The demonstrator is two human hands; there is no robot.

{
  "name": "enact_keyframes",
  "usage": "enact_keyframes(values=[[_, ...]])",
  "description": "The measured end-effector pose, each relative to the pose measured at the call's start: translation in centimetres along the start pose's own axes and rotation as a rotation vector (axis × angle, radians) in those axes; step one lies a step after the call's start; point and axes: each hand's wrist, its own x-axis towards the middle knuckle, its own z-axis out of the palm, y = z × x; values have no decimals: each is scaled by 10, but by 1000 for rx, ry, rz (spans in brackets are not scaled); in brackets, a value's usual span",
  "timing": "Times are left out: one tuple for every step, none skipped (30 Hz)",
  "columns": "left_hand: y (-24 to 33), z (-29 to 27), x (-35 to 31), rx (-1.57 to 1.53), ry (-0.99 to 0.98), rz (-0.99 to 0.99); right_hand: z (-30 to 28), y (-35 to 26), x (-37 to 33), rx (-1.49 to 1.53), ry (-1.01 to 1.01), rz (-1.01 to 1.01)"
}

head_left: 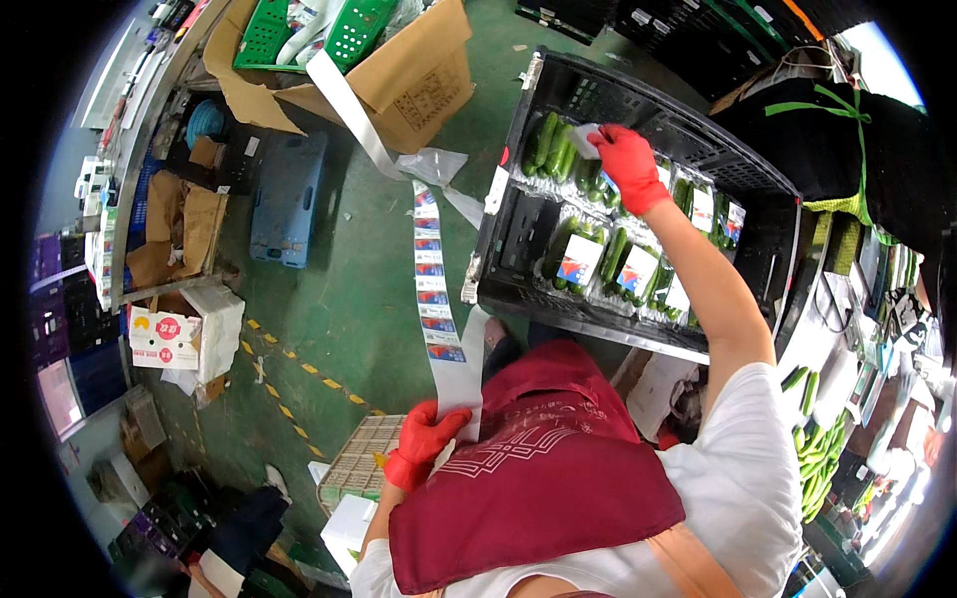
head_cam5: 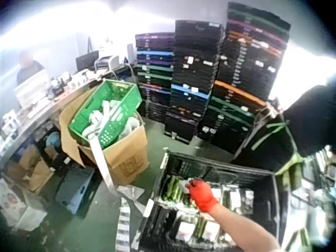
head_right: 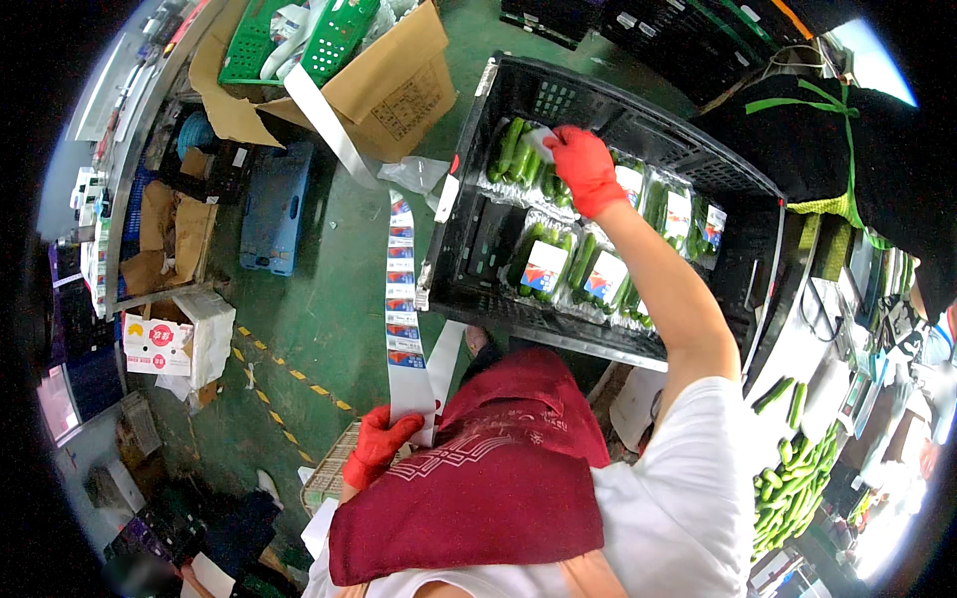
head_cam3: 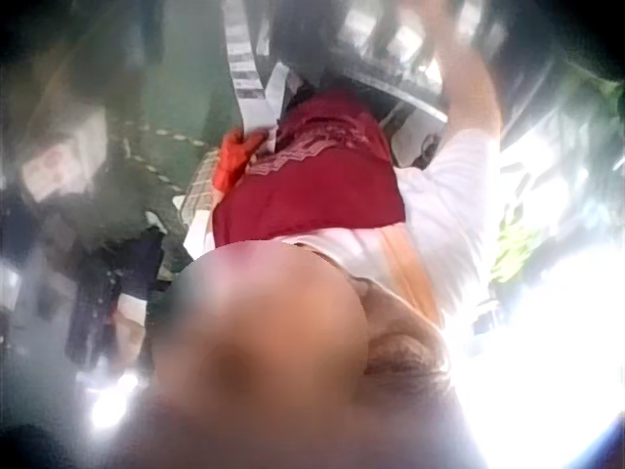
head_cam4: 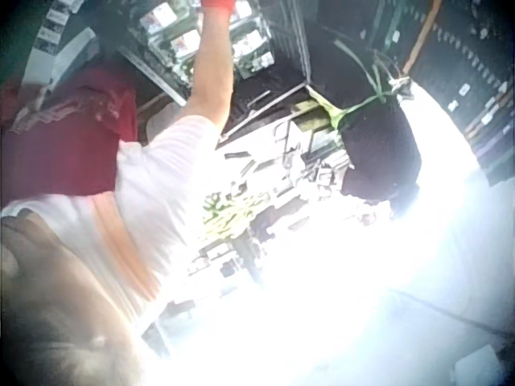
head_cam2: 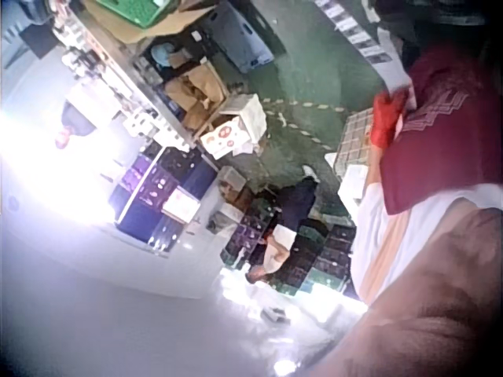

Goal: The person trims the ends of cucumbers using scissors and places them into a white tray. They then apply labels to pre-packaged cucumber containers in a black crate. The person continues trimming more cucumbers and placing them into the tray.

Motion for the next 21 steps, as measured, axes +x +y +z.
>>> enact_keyframes(values=[[0, 0, 1, -13, 21, -7, 12, 3, 12, -79, 90, -110], [3, 2, 1, 17, 53, -5, 24, 6, 19, -159, 181, -219], [1, 0, 2, 3, 62, -7, 36, 6, 24, -271, 167, -248], [-4, -2, 2, -11, 74, -8, 49, 4, 28, -381, 153, -278], [-10, -4, 3, -25, 84, -10, 63, 2, 30, -492, 138, -308], [-15, -8, 4, 24, 87, -16, 85, 7, 22, -567, 147, -306], [-15, -7, 4, 34, 93, -27, 102, 11, 12, -549, 30, -287], [-14, -6, 2, 40, 101, -38, 111, -5, -1, -475, -27, -170], [-12, -4, 0, 47, 107, -49, 116, -17, -9, -402, -81, -51], [-3, 1, -2, 3, 113, -62, 137, 10, -10, -543, -41, -108], [6, 5, 1, 40, 94, -65, 170, 61, -13, -687, 8, -142], [11, 8, 4, 68, 81, -69, 188, 90, -16, -831, 48, -184], [7, 8, 3, 52, 98, -73, 179, 61, -21, -750, -100, -117], [-1, 6, 1, 17, 107, -64, 147, -2, -30, -675, -251, -63], [-6, 6, 1, 5, 98, -50, 115, -42, -43, -605, -383, 16], [-6, 6, 1, 9, 81, -34, 97, -46, -57, -476, -278, -102], [-7, 5, -2, -7, 77, 10, 71, -57, -63, -275, -362, -26], [-7, 4, -4, -29, 78, 52, 36, -77, -63, -74, -452, 45], [-6, 3, -7, -55, 81, 94, 5, -97, -67, 127, -543, 116], [7, 7, -14, -88, 66, 124, -18, -120, -86, 423, -452, 258], [6, 1, -17, -42, 72, 155, -33, -140, -110, 725, -369, 409]])
